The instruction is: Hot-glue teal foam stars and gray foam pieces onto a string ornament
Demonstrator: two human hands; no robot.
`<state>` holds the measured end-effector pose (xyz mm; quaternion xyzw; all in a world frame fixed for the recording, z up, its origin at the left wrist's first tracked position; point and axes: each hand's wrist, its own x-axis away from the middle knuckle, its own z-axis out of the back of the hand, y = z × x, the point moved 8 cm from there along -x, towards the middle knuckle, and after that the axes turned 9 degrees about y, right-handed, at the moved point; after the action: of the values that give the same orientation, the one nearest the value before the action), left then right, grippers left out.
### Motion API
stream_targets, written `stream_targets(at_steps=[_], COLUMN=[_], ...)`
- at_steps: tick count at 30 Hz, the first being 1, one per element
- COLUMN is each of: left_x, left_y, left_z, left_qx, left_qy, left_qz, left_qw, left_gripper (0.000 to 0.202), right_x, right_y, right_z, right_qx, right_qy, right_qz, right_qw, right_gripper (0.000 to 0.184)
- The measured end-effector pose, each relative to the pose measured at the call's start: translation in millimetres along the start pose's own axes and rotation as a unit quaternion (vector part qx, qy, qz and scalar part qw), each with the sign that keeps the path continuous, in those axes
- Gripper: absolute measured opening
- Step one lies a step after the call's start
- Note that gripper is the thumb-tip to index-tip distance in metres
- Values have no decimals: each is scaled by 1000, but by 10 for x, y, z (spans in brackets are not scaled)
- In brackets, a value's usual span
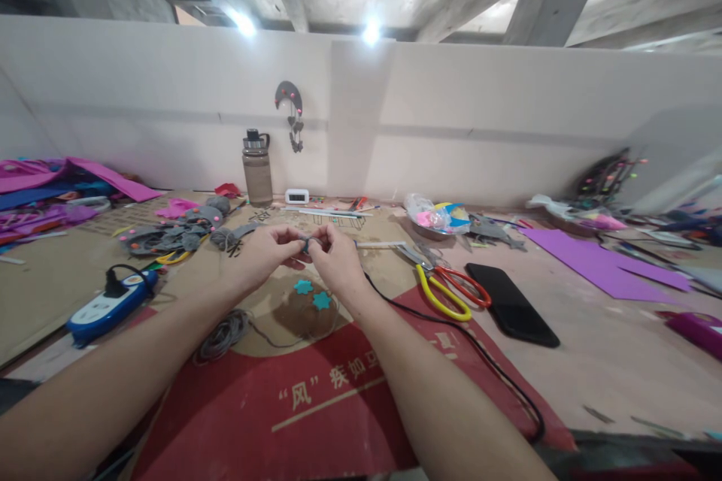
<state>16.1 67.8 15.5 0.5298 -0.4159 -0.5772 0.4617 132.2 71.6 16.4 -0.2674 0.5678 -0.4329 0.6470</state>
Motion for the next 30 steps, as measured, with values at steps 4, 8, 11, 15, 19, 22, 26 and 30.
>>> stream_targets(at_steps=[4, 8, 11, 15, 19, 22, 26, 30], left_x=[17, 0, -20, -29, -27, -22, -22, -27], left_y=[55, -2, -61, -102, -104, -107, -115, -112], left_z=[-5, -1, 18, 39, 35, 14, -10, -14], left_qx=[-29, -7, 32, 69, 88, 103, 122, 122], left_qy=[-1, 4, 13, 16, 8, -1, -10, -13], left_qz=[-36, -4, 35, 67, 74, 80, 88, 80], left_qw=[999, 1000, 999, 995, 993, 991, 988, 989], left_gripper=[12, 12, 13, 19, 19, 21, 22, 24], right_x=[-4, -5, 6, 7, -11, -21, -20, -5], right_y=[8, 17, 25, 25, 34, 19, -4, -32], right_z=[8, -3, -13, 6, 17, 13, -4, -17], right_qx=[-1, -14, -44, -71, -69, -65, -52, -29], right_qy=[3, -9, -24, -18, -4, -1, -4, -5], right_qz=[-12, -28, -54, -69, -52, -22, 9, 29], right_qw=[1000, 999, 997, 995, 996, 998, 999, 999], right_gripper=[7, 11, 19, 22, 18, 14, 10, 10])
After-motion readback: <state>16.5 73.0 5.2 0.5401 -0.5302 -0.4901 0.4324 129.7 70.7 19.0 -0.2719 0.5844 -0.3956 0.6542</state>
